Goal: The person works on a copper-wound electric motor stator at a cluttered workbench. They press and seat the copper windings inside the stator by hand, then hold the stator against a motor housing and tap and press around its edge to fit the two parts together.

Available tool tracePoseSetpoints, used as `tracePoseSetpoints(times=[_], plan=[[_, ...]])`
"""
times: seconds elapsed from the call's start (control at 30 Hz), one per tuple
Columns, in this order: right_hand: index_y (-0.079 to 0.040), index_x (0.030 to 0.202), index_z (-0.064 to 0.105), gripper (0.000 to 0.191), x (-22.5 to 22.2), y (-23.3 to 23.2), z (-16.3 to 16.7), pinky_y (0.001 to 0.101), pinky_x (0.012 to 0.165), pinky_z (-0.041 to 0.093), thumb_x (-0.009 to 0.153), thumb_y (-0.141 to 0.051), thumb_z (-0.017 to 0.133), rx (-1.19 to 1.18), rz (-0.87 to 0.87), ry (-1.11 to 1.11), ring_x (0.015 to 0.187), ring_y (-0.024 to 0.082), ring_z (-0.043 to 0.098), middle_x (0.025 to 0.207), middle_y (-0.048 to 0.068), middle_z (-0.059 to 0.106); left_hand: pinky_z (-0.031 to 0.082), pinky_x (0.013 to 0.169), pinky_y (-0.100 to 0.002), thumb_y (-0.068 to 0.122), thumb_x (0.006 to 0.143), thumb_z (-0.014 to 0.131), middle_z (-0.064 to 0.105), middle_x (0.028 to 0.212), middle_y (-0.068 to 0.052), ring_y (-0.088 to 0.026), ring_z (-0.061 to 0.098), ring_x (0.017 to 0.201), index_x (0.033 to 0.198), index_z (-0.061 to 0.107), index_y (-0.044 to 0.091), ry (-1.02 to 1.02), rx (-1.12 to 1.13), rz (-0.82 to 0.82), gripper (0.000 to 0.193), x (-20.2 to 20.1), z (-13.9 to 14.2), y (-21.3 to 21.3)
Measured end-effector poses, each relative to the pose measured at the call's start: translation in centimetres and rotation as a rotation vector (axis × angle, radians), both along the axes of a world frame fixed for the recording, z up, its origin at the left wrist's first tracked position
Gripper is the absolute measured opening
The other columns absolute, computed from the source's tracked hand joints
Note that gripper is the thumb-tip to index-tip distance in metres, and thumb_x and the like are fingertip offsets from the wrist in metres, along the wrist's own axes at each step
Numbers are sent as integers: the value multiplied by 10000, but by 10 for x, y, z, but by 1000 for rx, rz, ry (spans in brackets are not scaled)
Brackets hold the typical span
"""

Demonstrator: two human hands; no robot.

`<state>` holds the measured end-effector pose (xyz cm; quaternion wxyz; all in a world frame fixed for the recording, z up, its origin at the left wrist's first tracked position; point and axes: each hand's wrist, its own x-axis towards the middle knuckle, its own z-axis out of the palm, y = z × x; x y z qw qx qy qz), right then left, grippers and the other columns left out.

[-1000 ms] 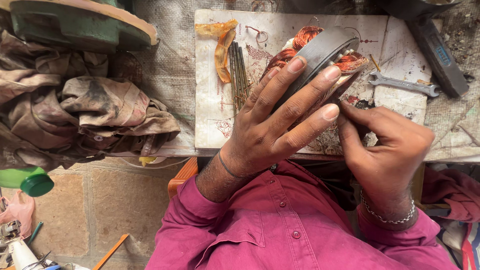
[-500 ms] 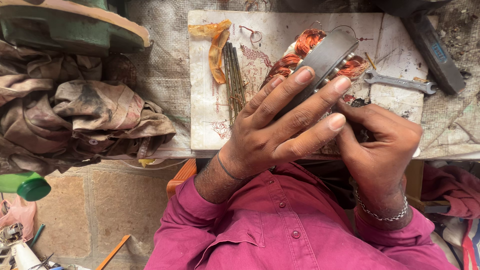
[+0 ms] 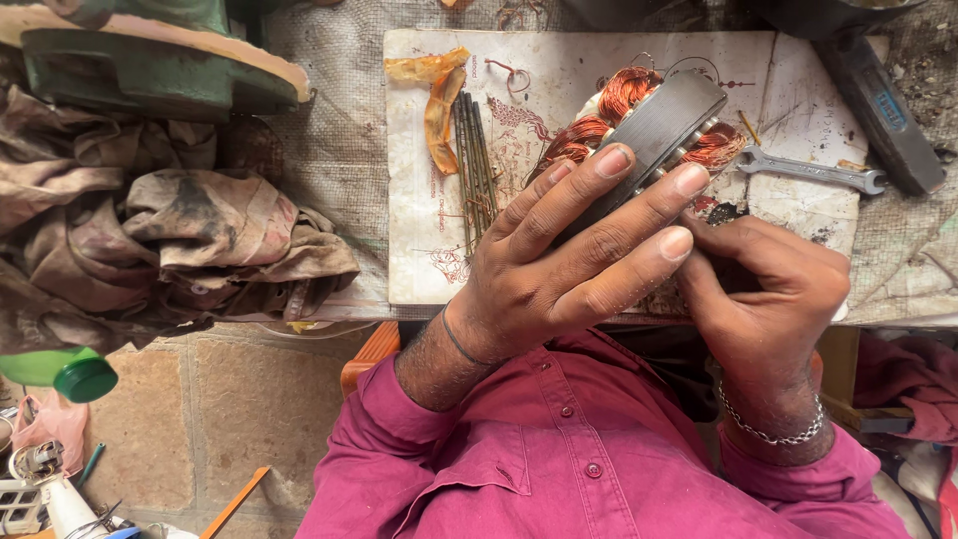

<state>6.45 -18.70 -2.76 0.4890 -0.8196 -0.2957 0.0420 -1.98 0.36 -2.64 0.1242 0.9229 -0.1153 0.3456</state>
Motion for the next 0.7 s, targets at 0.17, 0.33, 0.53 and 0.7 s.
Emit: tracePoseSetpoints(times=[0.17, 0.33, 0.53, 0.7], plan=[[57, 1077, 744, 116, -2, -9, -10, 217, 610, 443, 963, 43, 754, 7, 26, -16, 665, 96, 628, 790, 105, 674, 399, 1228, -403, 259, 1127, 719, 642, 1451, -1, -260, 521, 1397, 1397, 427, 181, -3, 4, 11, 405, -1, 1, -2], [59, 1065, 741, 135, -4, -4, -5, 223, 618, 448, 930, 53, 752, 13, 10, -20, 678, 99, 629, 808, 115, 688, 399, 1232, -410, 255, 1129, 716, 646, 1449, -10, -267, 512, 1400, 1396, 431, 178, 1, -3, 2, 399, -1, 0, 0], [57, 1078, 741, 173, -7, 7, 8, 217, 660, 466, 907, 80, 725, 74, -71, 74, 740, 85, 630, 862, 115, 716, 393, 1226, -435, 228, 1128, 710, 631, 1465, -24, -287, 495, 1420, 1412, 435, 186, 14, -32, 26, 397, -3, -4, 2], [62, 1065, 738, 182, -7, 2, 3, 218, 662, 468, 887, 94, 724, 84, -46, 36, 746, 82, 641, 870, 120, 718, 411, 1242, -442, 182, 1128, 694, 614, 1489, -35, -305, 487, 1431, 1424, 417, 185, 28, -60, 7, 405, -3, -7, 2]])
